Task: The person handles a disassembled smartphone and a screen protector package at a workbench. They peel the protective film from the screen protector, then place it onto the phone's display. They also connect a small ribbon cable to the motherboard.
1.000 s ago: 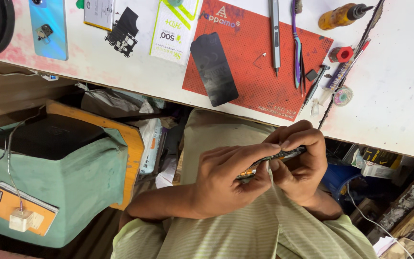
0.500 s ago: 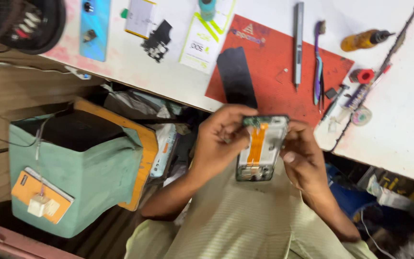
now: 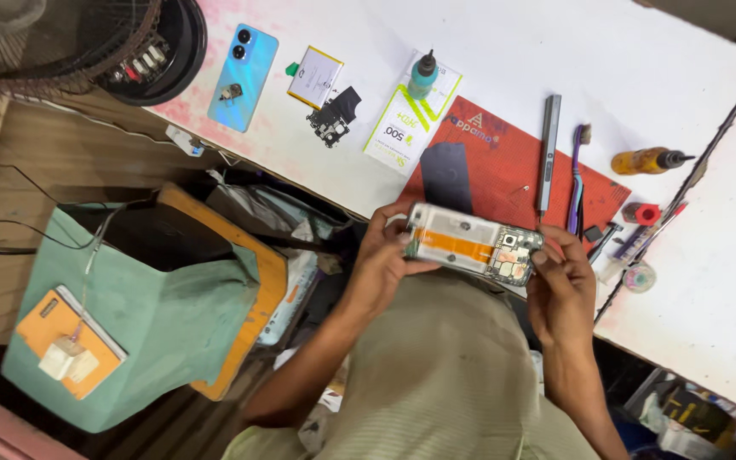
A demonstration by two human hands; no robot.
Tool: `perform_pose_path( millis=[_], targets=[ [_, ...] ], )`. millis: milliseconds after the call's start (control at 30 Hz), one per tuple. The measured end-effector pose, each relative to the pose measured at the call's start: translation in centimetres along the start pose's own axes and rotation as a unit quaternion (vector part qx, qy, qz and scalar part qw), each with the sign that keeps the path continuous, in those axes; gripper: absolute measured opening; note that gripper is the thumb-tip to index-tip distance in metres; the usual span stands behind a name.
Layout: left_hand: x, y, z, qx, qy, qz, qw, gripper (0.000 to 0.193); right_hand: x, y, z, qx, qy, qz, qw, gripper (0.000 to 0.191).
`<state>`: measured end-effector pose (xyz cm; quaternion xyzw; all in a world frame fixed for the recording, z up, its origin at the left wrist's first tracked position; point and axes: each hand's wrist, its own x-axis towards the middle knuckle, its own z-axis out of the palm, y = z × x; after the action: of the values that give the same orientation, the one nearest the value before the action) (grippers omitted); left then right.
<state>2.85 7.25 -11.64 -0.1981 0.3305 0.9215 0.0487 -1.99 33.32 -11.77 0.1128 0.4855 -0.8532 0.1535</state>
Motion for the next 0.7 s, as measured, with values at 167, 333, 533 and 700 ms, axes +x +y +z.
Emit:
perform_pose_path(
  millis=[167, 333, 533, 700],
  targets=[
    [-0.2, 4.0, -5.8, 0.005, -0.145, -0.106, 0.984, 0.039, 3.3, 0.3, 6.4, -0.129, -0.096, 0.063, 0.985, 0.032],
    [-0.3, 8.6, -9.6, -0.06, -0.203, -0.218, 0.953, 0.055, 6.5, 3.8, 17.1, -0.241, -0.244, 0.165, 0.925, 0.03],
    [-1.2, 15.1, -14.1, -0.137, -0.282, -0.116, 0.942, 0.067, 9.8, 7.6, 28.8, -0.393, -0.336, 0.076, 0.852, 0.025],
    [-1.1, 18.6, -17.8, -0.175, -0.202, -0.022, 0.963, 0.07, 15.1, 11.2, 36.9, -0.523, -0.327, -0.125, 0.777, 0.027]
  ],
)
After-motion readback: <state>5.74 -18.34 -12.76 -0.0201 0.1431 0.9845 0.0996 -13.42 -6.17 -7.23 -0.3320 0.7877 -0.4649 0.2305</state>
